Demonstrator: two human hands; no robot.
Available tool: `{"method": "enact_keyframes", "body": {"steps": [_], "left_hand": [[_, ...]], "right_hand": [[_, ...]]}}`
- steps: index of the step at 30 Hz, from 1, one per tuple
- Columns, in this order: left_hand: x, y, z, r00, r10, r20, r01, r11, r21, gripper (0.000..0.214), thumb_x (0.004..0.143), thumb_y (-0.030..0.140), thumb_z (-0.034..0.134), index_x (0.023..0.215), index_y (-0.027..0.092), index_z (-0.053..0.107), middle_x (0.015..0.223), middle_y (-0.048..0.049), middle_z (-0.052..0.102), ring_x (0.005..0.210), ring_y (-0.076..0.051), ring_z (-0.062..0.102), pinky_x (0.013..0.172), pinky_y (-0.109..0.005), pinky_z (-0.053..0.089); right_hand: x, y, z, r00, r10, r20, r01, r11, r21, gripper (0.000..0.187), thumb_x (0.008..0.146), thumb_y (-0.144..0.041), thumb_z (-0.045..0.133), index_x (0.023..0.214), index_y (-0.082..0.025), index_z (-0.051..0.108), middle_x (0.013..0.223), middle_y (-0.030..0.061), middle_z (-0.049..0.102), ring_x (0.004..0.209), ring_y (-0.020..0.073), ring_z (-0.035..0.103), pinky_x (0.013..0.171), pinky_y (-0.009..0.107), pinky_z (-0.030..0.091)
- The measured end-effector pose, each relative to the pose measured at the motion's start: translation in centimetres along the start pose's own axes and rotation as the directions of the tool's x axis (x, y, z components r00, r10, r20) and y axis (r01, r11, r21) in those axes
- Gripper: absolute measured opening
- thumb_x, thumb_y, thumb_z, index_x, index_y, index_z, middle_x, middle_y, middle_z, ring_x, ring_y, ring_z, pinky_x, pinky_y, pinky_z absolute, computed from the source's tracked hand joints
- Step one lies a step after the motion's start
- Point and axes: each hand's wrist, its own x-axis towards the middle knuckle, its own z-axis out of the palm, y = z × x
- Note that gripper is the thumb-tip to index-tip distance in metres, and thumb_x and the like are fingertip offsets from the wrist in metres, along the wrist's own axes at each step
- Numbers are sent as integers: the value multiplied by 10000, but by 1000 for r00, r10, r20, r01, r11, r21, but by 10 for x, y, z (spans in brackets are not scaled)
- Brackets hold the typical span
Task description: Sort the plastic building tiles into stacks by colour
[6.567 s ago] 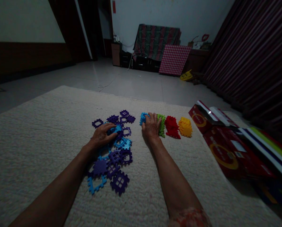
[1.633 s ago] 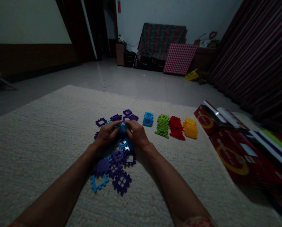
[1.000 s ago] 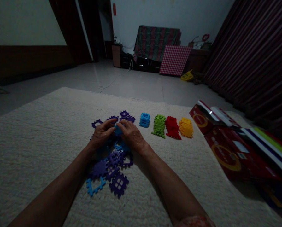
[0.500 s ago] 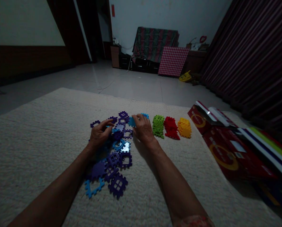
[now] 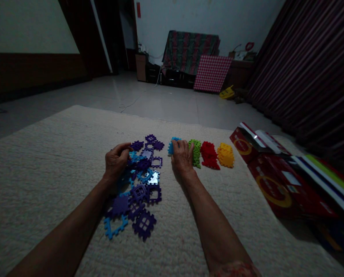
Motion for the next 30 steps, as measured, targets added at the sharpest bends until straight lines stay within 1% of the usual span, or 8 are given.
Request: {"method": "enact_keyframes", "body": {"steps": [4,9,13,17,19,21,26,30], "left_hand": [[3,-2,-2,997,-46,-67,44,999,-32,334,743,267,530,981,157,737,797,-30,740,529,-115,588,522,-228,468],[6,-5,-5,993,-67,-100,70,997,24,340,739,262,517,968,154,743,798,-37,747,592,-140,632,578,-246,500],[9,-12,-10,993,-34,-113,48,992,119,333,757,246,506,965,161,751,832,-40,762,741,-181,698,730,-291,551],[11,-17,-15,992,30,-126,1,971,239,310,783,215,487,934,189,757,895,-40,772,850,-202,716,854,-330,554],[12,-20,-16,993,74,-93,-42,950,308,308,792,193,482,931,197,757,948,-49,772,911,-212,714,907,-344,545],[13,-24,-17,994,106,-34,-84,913,399,322,790,164,484,960,192,756,1006,-70,765,972,-231,703,949,-368,531],[12,-34,-16,982,78,172,-168,778,606,358,802,174,529,1103,146,722,1123,-132,727,1074,-284,659,1025,-415,482],[9,-39,-14,964,88,250,-238,701,672,375,870,274,519,1184,141,675,1185,-156,681,1179,-298,589,1083,-428,419]], "right_hand": [[-1,3,3,1000,19,12,-19,999,-28,539,793,-115,546,1328,-176,517,1256,162,595,1195,334,451,1113,597,200],[0,3,4,1000,3,-7,-3,1000,7,556,769,-109,549,1319,-182,530,1270,156,586,1200,337,453,1103,602,211],[3,-8,2,991,-135,-22,137,975,177,511,758,-83,547,1262,-156,588,1233,163,602,1178,323,502,1056,524,331],[5,-33,7,975,-219,-44,216,866,451,371,810,-96,512,1143,-187,647,1152,125,644,1123,272,576,990,443,444],[7,-49,12,969,-243,-36,222,801,556,322,833,-118,511,1109,-196,658,1136,113,656,1101,247,601,968,406,478],[9,-65,17,959,-282,-2,228,769,597,296,842,-137,532,1102,-190,663,1151,116,662,1098,241,611,970,395,488],[10,-90,24,936,-331,117,211,795,568,302,853,-184,600,1150,-170,654,1218,132,657,1127,258,603,999,429,474],[2,-96,28,939,-311,146,185,816,547,239,895,-207,571,1112,-172,662,1168,133,668,1095,243,611,971,409,485]]}}
